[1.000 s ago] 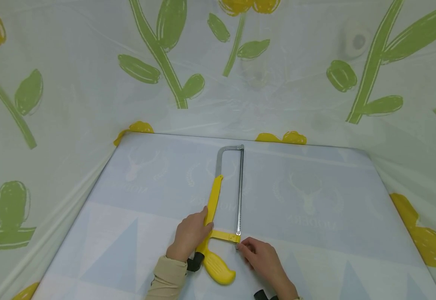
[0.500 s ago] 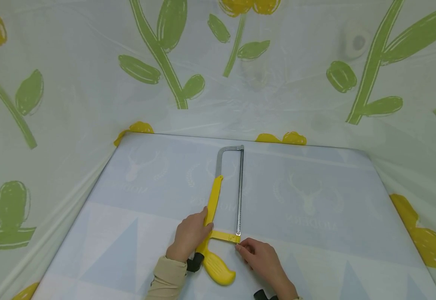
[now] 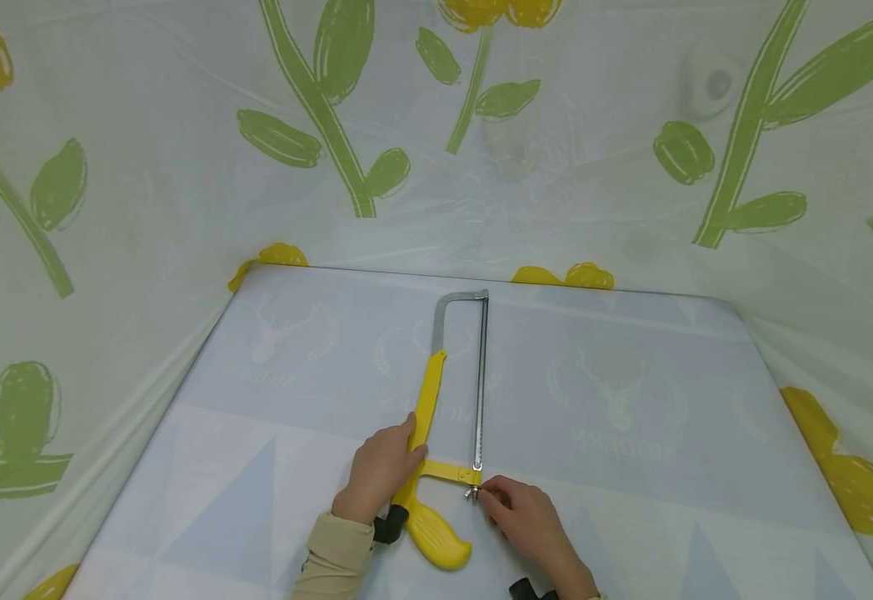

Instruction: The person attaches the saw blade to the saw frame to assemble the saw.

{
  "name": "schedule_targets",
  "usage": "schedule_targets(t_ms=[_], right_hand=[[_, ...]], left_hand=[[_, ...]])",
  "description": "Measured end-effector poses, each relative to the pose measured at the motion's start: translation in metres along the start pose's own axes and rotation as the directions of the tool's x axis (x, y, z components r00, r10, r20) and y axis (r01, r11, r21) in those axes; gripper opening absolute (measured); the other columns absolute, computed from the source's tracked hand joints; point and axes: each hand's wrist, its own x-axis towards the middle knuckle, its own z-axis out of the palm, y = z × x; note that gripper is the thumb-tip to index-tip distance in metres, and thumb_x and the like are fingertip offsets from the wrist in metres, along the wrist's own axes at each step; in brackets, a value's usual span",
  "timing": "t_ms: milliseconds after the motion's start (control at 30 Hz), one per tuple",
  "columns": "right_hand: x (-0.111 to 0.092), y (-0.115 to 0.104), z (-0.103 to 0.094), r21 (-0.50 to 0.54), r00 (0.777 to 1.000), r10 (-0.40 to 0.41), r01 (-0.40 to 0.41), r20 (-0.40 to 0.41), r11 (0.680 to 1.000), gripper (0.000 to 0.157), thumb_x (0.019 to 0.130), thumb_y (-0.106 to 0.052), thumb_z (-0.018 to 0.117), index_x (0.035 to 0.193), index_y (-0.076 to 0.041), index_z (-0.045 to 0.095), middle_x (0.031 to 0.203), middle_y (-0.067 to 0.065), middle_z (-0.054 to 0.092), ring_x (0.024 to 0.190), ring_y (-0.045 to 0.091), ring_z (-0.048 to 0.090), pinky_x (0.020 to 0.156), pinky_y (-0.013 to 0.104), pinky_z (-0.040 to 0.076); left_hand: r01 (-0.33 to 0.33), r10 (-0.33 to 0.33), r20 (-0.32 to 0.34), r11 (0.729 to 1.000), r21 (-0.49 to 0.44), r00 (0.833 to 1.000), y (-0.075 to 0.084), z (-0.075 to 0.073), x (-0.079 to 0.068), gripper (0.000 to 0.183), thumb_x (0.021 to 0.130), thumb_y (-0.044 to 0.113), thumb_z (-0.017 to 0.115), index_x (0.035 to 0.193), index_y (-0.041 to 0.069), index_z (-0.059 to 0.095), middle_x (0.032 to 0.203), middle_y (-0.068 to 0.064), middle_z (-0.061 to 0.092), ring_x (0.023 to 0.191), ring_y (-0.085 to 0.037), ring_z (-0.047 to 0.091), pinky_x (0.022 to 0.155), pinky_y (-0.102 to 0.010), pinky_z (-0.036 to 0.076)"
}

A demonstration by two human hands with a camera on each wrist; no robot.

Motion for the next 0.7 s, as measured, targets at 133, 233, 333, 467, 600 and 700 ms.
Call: schedule_targets(t_ms=[133, 233, 333, 467, 600, 700], right_hand=[[0.0005, 0.0014, 0.0006, 0.022, 1.000, 0.000, 0.000, -0.003, 1.000, 0.020, 0.089, -0.035, 0.056, 0.092, -0.018, 0.066, 0.057, -0.010, 0.052, 0.047, 0.007, 0.046, 0.047, 0.023, 0.038], [0.0012, 0.0035, 0.0016, 0.050, 1.000, 0.007, -0.007, -0.001, 0.999, 0.020, 0.089, -0.036, 0.057, 0.092, -0.019, 0.066, 0.057, -0.009, 0.052, 0.047, 0.008, 0.047, 0.046, 0.023, 0.038], [0.0026, 0.0045, 0.0027, 0.068, 1.000, 0.029, -0.029, -0.006, 0.997, 0.018, 0.088, -0.035, 0.059, 0.091, -0.019, 0.066, 0.057, -0.009, 0.052, 0.047, 0.009, 0.047, 0.046, 0.024, 0.038], [0.0040, 0.0037, 0.0042, 0.079, 0.998, 0.063, -0.061, -0.022, 0.995, 0.013, 0.086, -0.031, 0.061, 0.090, -0.019, 0.063, 0.057, -0.007, 0.051, 0.046, 0.011, 0.048, 0.044, 0.024, 0.038], [0.0035, 0.0027, 0.0050, 0.079, 0.997, 0.066, -0.063, -0.035, 0.995, 0.012, 0.086, -0.031, 0.063, 0.087, -0.019, 0.061, 0.056, -0.007, 0.051, 0.045, 0.010, 0.047, 0.044, 0.024, 0.037], [0.0026, 0.0023, 0.0046, 0.086, 0.998, 0.063, -0.061, -0.028, 0.994, 0.015, 0.086, -0.034, 0.061, 0.086, -0.019, 0.062, 0.056, -0.007, 0.052, 0.046, 0.010, 0.047, 0.044, 0.024, 0.037]], left_hand=[[-0.007, 0.007, -0.001, 1.000, 0.001, 1.000, -0.0002, -0.0002, 0.0002, 0.058, 0.086, 0.030, 0.063, 0.135, 0.005, 0.046, 0.112, -0.012, 0.063, 0.065, -0.013, 0.048, 0.055, -0.026, 0.040], [-0.011, 0.011, -0.005, 1.000, -0.001, 1.000, -0.0007, 0.0002, 0.0001, 0.058, 0.086, 0.030, 0.063, 0.136, 0.005, 0.045, 0.113, -0.012, 0.063, 0.066, -0.013, 0.049, 0.054, -0.026, 0.039], [-0.017, 0.017, -0.009, 1.000, -0.007, 1.000, -0.0005, 0.0000, -0.0007, 0.058, 0.086, 0.030, 0.063, 0.136, 0.005, 0.045, 0.114, -0.012, 0.063, 0.065, -0.012, 0.049, 0.053, -0.025, 0.038], [-0.021, 0.021, -0.008, 1.000, -0.010, 1.000, 0.0001, -0.0008, -0.0016, 0.057, 0.087, 0.029, 0.062, 0.136, 0.005, 0.045, 0.115, -0.012, 0.062, 0.067, -0.013, 0.050, 0.052, -0.025, 0.038], [-0.016, 0.016, -0.004, 1.000, -0.013, 1.000, 0.0007, -0.0020, -0.0019, 0.057, 0.087, 0.029, 0.062, 0.136, 0.005, 0.045, 0.117, -0.012, 0.062, 0.069, -0.013, 0.052, 0.054, -0.025, 0.039], [-0.015, 0.015, -0.005, 1.000, -0.012, 1.000, 0.0005, -0.0023, -0.0019, 0.057, 0.087, 0.029, 0.062, 0.136, 0.005, 0.045, 0.116, -0.013, 0.062, 0.069, -0.013, 0.052, 0.053, -0.026, 0.039]])
